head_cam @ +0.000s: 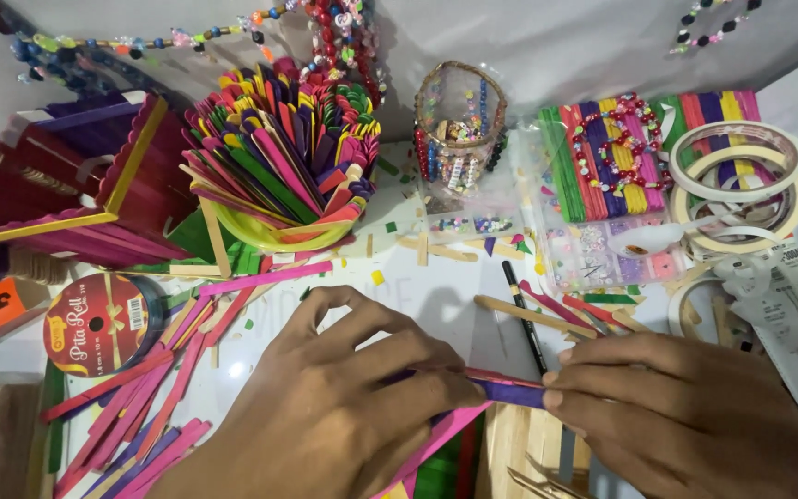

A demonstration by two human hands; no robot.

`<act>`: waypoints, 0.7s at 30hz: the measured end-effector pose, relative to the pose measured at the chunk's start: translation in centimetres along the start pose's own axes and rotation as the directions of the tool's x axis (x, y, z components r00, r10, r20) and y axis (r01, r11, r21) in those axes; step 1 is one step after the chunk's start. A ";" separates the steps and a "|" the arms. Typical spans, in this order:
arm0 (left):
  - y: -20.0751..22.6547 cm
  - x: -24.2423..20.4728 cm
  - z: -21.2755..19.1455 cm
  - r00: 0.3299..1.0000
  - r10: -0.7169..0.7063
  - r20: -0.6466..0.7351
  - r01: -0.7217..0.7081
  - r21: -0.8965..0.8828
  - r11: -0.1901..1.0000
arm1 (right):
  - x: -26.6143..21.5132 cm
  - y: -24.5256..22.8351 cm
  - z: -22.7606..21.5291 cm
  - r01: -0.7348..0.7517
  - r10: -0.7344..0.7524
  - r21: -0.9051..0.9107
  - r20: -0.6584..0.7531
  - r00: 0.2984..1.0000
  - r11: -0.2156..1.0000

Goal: Decorating the roof of a miniature house by gluing colorful popsicle sticks in a pattern.

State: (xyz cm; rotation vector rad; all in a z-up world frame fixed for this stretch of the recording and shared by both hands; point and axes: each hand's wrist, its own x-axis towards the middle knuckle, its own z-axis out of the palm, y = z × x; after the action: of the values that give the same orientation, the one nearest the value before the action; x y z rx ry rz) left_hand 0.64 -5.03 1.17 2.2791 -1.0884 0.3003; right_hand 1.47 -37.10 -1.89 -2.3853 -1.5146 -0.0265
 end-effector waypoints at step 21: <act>-2.2 -0.1 -0.9 0.911 -0.255 0.325 0.405 -0.576 0.710 | -1.7 0.9 1.5 0.055 -0.049 -0.092 0.057 0.997 0.994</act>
State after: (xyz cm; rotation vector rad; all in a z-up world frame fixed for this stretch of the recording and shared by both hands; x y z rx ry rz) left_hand 2.29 -3.40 0.94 1.8438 -0.6972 -0.4343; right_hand 1.34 -38.54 -3.85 -2.4366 -1.6344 -0.0449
